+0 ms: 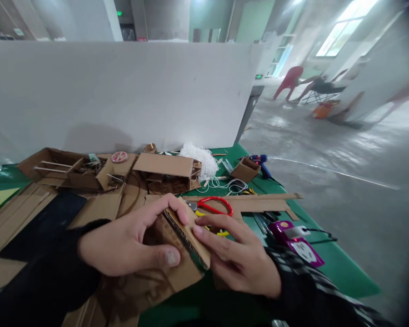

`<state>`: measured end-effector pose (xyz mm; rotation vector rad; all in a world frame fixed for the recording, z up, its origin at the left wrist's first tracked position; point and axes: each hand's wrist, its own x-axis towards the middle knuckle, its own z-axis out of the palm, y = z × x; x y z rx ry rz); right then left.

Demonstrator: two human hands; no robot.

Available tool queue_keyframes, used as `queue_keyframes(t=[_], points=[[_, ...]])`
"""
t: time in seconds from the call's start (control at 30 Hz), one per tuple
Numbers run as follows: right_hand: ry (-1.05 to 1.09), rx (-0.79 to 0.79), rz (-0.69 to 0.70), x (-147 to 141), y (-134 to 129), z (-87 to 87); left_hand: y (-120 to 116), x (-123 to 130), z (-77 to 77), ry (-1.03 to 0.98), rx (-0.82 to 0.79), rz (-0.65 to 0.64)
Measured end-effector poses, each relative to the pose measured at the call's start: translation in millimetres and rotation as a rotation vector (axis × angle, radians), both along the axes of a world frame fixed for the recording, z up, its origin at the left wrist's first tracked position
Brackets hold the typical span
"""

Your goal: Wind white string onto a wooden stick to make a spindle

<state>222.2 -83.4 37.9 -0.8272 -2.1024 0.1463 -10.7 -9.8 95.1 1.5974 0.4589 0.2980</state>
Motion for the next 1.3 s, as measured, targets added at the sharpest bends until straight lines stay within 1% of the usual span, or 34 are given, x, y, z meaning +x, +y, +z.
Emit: queue_keyframes(t=[0.03, 0.07, 0.1, 0.17, 0.23, 0.27, 0.33, 0.37, 0.43, 0.47, 0.53, 0.57, 0.67, 0.7, 0.73, 0.77, 0.8, 0.87, 0.93, 1.0, 1.03, 1.1, 1.17, 1.23, 1.3], points=[[-0.029, 0.008, -0.003, 0, -4, -1.9, 6, 1, 4.6, 0.029, -0.065, -0.105], [-0.052, 0.006, -0.002, 1, -9, -4.6, 13, 2, 6.0, 0.063, -0.143, -0.2], [-0.068, -0.022, 0.005, 0, -13, -8.0, 18, 5, 4.1, 0.108, -0.208, -0.288], [-0.081, -0.161, 0.037, -1, -19, -16.1, 26, 11, -8.7, 0.191, -0.28, -0.421], [-0.065, -0.369, 0.06, -2, -24, -24.8, 31, 19, -28.4, 0.25, -0.299, -0.541], [-0.049, -0.469, 0.064, -2, -26, -29.1, 32, 22, -38.5, 0.265, -0.314, -0.584], [-0.016, -0.628, 0.061, -4, -29, -37.2, 33, 28, -55.2, 0.31, -0.325, -0.603], [-0.002, -0.682, 0.056, -4, -30, -41.2, 33, 30, -60.6, 0.322, -0.308, -0.605], [-0.005, -0.75, 0.053, -5, -34, -49.5, 32, 32, -63.9, 0.328, -0.274, -0.614], [-0.023, -0.767, 0.052, -5, -36, -54.2, 31, 32, -61.7, 0.325, -0.252, -0.616], [-0.081, -0.78, 0.049, -4, -40, -65.0, 28, 30, -50.1, 0.324, -0.164, -0.611], [-0.116, -0.78, 0.04, -3, -42, -70.9, 25, 28, -41.7, 0.336, -0.066, -0.595], [-0.224, -0.73, -0.027, 3, -46, -86.4, 8, 23, -14.9, 0.377, 0.35, -0.516], [-0.256, -0.7, -0.055, 7, -46, -89.7, 0, 22, -8.5, 0.429, 0.488, -0.449], [-0.282, -0.671, -0.082, 11, -46, -91.6, -9, 22, -4.4, 0.458, 0.609, -0.398], [-0.305, -0.646, -0.104, 15, -44, -92.3, -18, 23, -3.2, 0.471, 0.704, -0.386], [-0.325, -0.626, -0.12, 20, -42, -91.9, -27, 24, -4.8, 0.476, 0.777, -0.383], [-0.364, -0.601, -0.132, 31, -37, -89.2, -43, 30, -15.2, 0.486, 0.911, -0.373], [-0.399, -0.585, -0.116, 42, -33, -85.8, -56, 38, -31.2, 0.466, 1.044, -0.415], [-0.425, -0.574, -0.088, 51, -32, -82.7, -66, 46, -48.1, 0.413, 1.218, -0.37], [-0.436, -0.572, -0.08, 54, -32, -81.3, -70, 49, -55.8, 0.385, 1.272, -0.363], [-0.454, -0.571, -0.078, 59, -36, -77.8, -74, 52, -68.6, 0.373, 1.332, -0.321], [-0.443, -0.567, -0.101, 61, -44, -72.6, -74, 52, -77.7, 0.377, 1.348, -0.289], [-0.394, -0.573, -0.13, 59, -54, -65.0, -70, 47, -84.0, 0.38, 1.356, -0.267], [-0.326, -0.619, -0.135, 55, -62, -54.9, -64, 40, -88.3, 0.38, 1.357, -0.249]])
